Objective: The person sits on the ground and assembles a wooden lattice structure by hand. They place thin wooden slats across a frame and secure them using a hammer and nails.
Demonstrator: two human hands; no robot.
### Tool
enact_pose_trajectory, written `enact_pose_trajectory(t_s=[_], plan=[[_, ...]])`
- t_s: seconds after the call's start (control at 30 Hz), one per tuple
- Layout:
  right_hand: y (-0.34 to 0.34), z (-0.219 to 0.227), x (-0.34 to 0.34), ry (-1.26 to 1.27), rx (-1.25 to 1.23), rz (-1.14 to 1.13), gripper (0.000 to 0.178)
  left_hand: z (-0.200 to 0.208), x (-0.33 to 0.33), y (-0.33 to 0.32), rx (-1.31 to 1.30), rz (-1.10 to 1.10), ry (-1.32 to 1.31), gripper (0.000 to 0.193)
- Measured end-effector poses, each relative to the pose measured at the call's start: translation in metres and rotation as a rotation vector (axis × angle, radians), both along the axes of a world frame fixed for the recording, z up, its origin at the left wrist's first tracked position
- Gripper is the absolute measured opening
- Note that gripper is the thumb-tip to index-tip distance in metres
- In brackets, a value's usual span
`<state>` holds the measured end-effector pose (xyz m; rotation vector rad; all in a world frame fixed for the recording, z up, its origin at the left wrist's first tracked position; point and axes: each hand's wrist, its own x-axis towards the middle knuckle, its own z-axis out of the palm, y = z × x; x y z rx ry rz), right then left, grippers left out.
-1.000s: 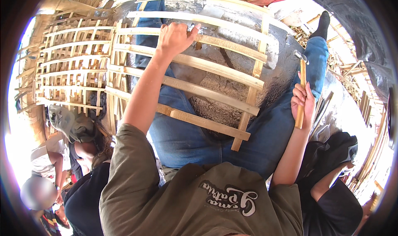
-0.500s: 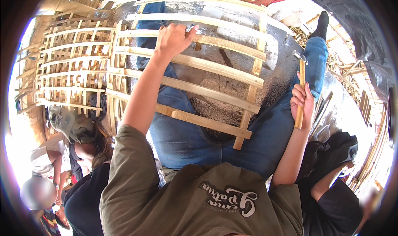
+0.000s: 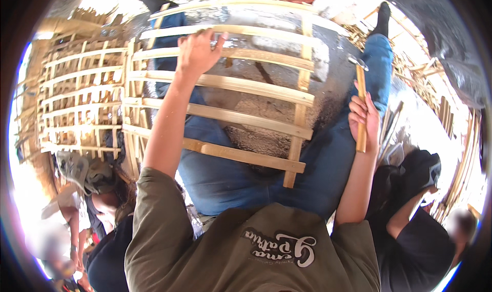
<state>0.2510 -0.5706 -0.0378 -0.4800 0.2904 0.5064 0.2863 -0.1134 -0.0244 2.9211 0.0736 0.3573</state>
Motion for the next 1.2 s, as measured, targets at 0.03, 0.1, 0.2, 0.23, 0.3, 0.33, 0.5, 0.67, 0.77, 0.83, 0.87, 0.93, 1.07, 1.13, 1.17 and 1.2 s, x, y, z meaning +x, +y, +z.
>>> enact_pose_trajectory(t_s=[0.03, 0.1, 0.2, 0.23, 0.3, 0.33, 0.5, 0.67, 0.77, 0.83, 0.87, 0.93, 1.07, 1.13, 1.17, 1.2], plan=[[-0.002, -0.003, 0.0, 0.012, 0.02, 0.003, 0.043, 0.001, 0.006, -0.003, -0.017, -0.023, 0.02, 0.046], [0.0, -0.003, 0.001, -0.002, -0.007, 0.021, 0.042, 0.005, 0.009, -0.021, 0.074, -0.081, -0.127, 0.044], [0.0, 0.001, 0.001, -0.005, -0.019, 0.011, 0.042, 0.0, 0.023, -0.06, 0.097, -0.171, -0.072, 0.046], [0.0, 0.001, 0.001, -0.004, -0.025, 0.011, 0.042, -0.002, 0.026, -0.074, 0.114, -0.187, -0.035, 0.05], [0.001, 0.002, 0.001, 0.004, -0.037, 0.009, 0.041, -0.012, 0.031, -0.104, 0.152, -0.219, 0.039, 0.059], [0.001, 0.003, 0.0, 0.01, -0.044, 0.008, 0.041, -0.017, 0.03, -0.114, 0.117, -0.225, 0.064, 0.062], [-0.003, 0.004, -0.005, 0.015, -0.046, -0.009, 0.041, -0.019, 0.017, -0.142, 0.087, -0.265, 0.082, 0.063], [0.001, 0.006, -0.002, -0.01, -0.066, 0.006, 0.042, -0.023, 0.021, -0.137, 0.007, -0.348, -0.064, 0.056], [0.002, 0.004, 0.0, -0.008, -0.054, 0.024, 0.042, -0.021, 0.023, -0.132, -0.058, -0.376, -0.211, 0.044], [-0.002, 0.002, -0.001, -0.006, -0.022, 0.026, 0.042, -0.024, 0.024, -0.128, -0.056, -0.382, -0.253, 0.039], [-0.003, 0.001, -0.001, -0.002, 0.001, 0.013, 0.043, -0.02, 0.021, -0.13, -0.024, -0.399, -0.29, 0.034], [-0.004, -0.002, -0.002, -0.022, -0.014, -0.008, 0.046, -0.022, 0.025, -0.128, 0.001, -0.393, -0.236, 0.034], [0.003, 0.011, -0.004, -0.042, -0.139, -0.034, 0.047, -0.027, 0.016, -0.13, -0.035, -0.366, -0.162, 0.036], [0.006, 0.01, -0.004, -0.021, -0.117, -0.031, 0.047, -0.029, 0.014, -0.128, -0.007, -0.375, -0.18, 0.04], [0.005, 0.01, -0.004, -0.012, -0.117, -0.035, 0.047, -0.03, 0.014, -0.129, -0.003, -0.384, -0.192, 0.041], [0.005, 0.01, -0.004, -0.008, -0.095, -0.032, 0.047, -0.029, 0.014, -0.129, 0.016, -0.385, -0.182, 0.044]])
